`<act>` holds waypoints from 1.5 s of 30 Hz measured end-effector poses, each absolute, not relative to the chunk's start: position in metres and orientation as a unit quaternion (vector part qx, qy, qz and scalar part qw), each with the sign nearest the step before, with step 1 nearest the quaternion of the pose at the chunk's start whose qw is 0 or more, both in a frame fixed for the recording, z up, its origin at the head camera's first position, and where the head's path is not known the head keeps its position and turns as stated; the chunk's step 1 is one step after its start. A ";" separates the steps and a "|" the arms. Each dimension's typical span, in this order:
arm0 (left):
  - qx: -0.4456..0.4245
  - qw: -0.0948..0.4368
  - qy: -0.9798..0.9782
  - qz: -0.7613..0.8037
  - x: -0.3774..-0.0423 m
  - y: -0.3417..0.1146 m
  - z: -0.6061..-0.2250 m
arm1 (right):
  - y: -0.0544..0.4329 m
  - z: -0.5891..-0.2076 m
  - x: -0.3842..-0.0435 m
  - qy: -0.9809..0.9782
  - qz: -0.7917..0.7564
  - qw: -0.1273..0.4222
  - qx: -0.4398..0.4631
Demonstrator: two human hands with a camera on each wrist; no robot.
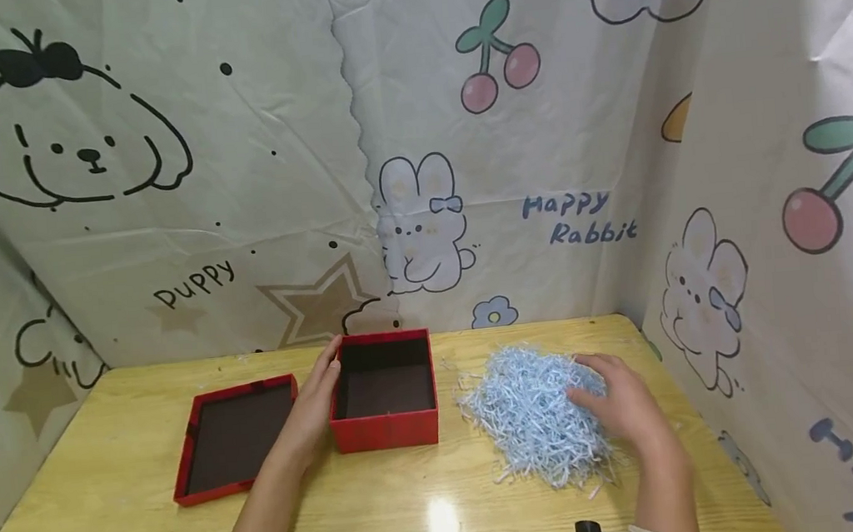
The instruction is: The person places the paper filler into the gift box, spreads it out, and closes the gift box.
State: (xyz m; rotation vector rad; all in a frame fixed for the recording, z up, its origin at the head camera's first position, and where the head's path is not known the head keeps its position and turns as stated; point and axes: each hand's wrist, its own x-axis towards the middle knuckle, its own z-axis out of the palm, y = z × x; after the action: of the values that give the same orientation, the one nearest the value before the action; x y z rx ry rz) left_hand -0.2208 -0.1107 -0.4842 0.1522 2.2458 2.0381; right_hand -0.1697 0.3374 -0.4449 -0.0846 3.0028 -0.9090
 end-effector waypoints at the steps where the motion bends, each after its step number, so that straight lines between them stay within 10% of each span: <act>1: 0.050 0.053 0.733 0.676 -0.220 -0.111 -0.485 | 0.338 -0.450 -0.171 0.957 -0.289 0.000 -0.030; 14: 0.084 0.023 0.670 0.737 -0.213 -0.104 -0.509 | 0.337 -0.476 -0.184 0.942 -0.331 -0.053 0.033; 45: 0.086 0.020 0.630 0.771 -0.217 -0.101 -0.517 | 0.303 -0.386 -0.164 0.924 -0.302 -0.225 0.060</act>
State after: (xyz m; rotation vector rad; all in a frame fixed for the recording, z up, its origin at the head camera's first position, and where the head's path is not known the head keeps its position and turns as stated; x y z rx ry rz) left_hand -0.2172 -0.1011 -0.5169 0.2681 1.9547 2.3922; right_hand -0.1639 0.3025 -0.3860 0.2221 3.4104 -1.1152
